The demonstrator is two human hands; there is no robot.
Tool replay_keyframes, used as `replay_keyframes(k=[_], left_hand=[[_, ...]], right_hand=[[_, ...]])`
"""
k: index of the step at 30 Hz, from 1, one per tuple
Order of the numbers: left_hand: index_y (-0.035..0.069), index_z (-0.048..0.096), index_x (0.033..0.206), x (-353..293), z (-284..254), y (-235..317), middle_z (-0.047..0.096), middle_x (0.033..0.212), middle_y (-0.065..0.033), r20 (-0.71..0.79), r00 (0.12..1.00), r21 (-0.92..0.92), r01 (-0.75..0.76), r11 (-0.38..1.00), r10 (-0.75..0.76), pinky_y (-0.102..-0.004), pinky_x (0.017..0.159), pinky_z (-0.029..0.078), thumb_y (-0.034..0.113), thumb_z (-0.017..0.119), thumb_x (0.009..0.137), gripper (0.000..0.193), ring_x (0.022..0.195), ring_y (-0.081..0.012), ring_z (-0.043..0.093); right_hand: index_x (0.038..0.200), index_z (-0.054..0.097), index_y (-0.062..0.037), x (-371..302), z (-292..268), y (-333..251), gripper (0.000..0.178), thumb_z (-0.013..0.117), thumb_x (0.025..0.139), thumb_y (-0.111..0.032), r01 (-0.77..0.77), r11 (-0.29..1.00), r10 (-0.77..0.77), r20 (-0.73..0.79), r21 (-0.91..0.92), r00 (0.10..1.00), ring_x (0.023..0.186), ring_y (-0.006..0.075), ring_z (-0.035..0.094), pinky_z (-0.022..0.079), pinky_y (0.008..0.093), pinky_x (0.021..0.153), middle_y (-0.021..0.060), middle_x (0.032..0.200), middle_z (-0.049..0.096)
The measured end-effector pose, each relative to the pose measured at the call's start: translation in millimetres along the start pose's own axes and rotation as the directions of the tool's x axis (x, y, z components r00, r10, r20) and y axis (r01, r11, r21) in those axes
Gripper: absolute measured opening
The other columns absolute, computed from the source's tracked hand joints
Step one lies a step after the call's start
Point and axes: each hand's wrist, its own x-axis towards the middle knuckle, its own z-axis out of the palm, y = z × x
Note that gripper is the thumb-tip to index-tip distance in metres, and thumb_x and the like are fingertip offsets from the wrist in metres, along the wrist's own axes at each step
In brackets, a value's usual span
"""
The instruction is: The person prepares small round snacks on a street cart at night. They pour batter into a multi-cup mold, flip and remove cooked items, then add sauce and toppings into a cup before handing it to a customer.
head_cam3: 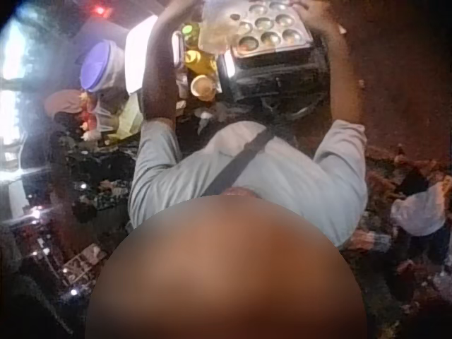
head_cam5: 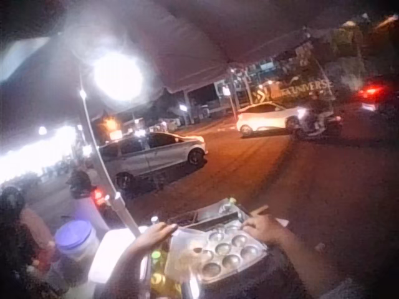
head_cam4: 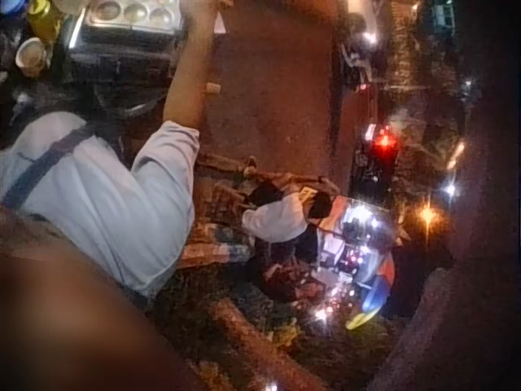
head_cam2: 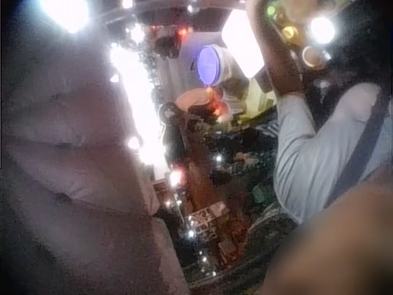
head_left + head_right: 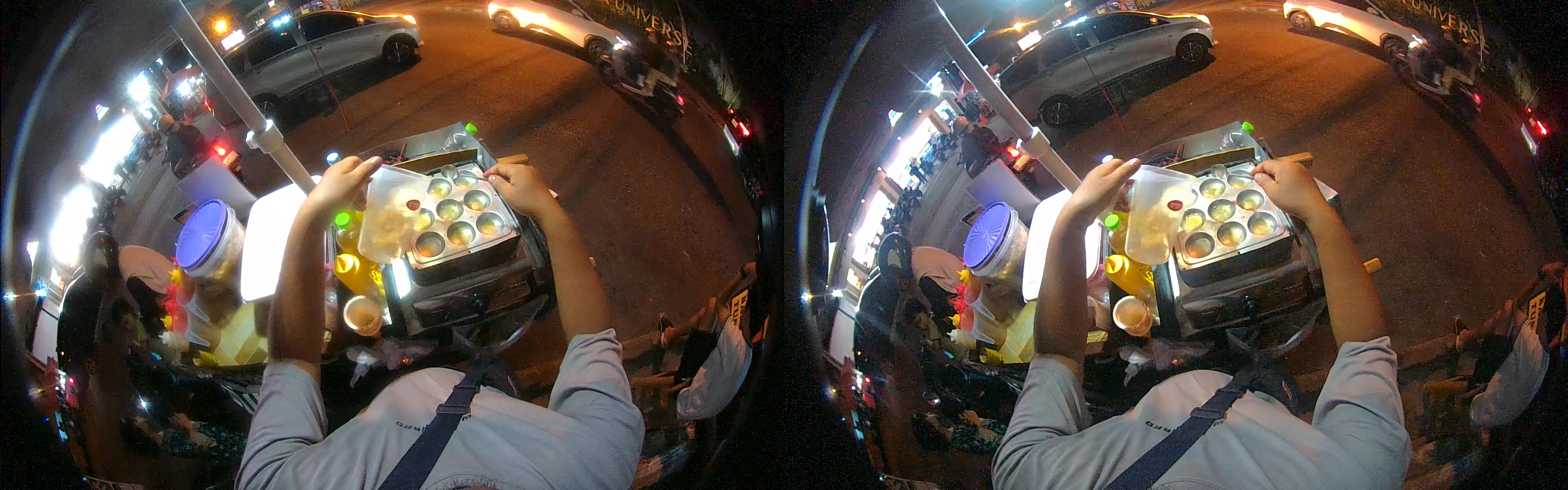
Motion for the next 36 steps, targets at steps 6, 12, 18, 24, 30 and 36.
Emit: replay_keyframes(k=[6,12,18,24,30,36], left_hand=[[0.000,0.065,0.107,-72,-10,-6,0.062,0.083,-0.0073,-0.297,0.938,-0.125,-0.223,0.967,0.178,-0.0298,0.070,0.056,0.044,0.058,0.105,0.045,0.077,-0.0154,0.064],[-0.001,0.062,0.108,-129,-5,-3,0.054,0.074,-0.0012,-0.414,0.895,-0.245,-0.285,0.927,0.166,-0.0294,0.069,0.058,0.043,0.056,0.107,0.045,0.065,-0.0096,0.056],[-0.001,0.061,0.108,-158,6,-19,0.049,0.068,0.0025,-0.401,0.909,-0.339,-0.259,0.904,0.111,-0.0282,0.067,0.056,0.044,0.057,0.106,0.045,0.062,-0.0072,0.051],[0.001,0.061,0.109,-167,17,-34,0.050,0.069,0.0022,-0.398,0.917,-0.371,-0.202,0.906,0.041,-0.0265,0.063,0.051,0.044,0.060,0.105,0.043,0.061,-0.0078,0.050],[0.000,0.061,0.107,-167,22,-40,0.050,0.071,0.0019,-0.366,0.929,-0.400,-0.217,0.891,0.062,-0.0265,0.063,0.051,0.044,0.060,0.105,0.044,0.062,-0.0080,0.049],[0.000,0.061,0.108,-167,27,-43,0.052,0.074,0.0006,-0.347,0.935,-0.418,-0.220,0.881,0.069,-0.0268,0.066,0.052,0.042,0.059,0.106,0.042,0.065,-0.0084,0.051]], right_hand=[[0.107,0.076,-0.0085,4,33,21,0.023,0.064,0.096,-0.026,-0.014,0.986,0.011,-0.019,-0.166,1.000,0.094,0.0383,0.072,0.055,0.0471,0.083,0.0210,0.099,0.074],[0.109,0.077,-0.0121,10,52,26,0.024,0.063,0.097,-0.029,0.055,0.946,-0.046,0.034,-0.320,0.998,0.096,0.0385,0.071,0.055,0.0483,0.085,0.0185,0.103,0.074],[0.109,0.078,-0.0131,14,58,24,0.027,0.064,0.095,-0.032,-0.014,0.962,0.035,0.070,-0.272,0.997,0.099,0.0385,0.071,0.055,0.0475,0.089,0.0190,0.107,0.074],[0.111,0.079,-0.0128,24,67,44,0.030,0.065,0.093,-0.032,-0.129,0.989,0.135,0.079,-0.075,0.988,0.098,0.0358,0.072,0.055,0.0432,0.089,0.0184,0.107,0.075],[0.110,0.079,-0.0059,34,72,56,0.030,0.067,0.093,-0.027,-0.287,0.934,0.265,0.125,0.215,0.956,0.091,0.0236,0.073,0.055,0.0376,0.084,0.0134,0.098,0.077],[0.106,0.077,0.0010,21,56,47,0.024,0.067,0.095,-0.018,-0.303,0.910,0.281,0.118,0.283,0.952,0.084,0.0114,0.064,0.051,0.0269,0.074,0.0046,0.092,0.073]])
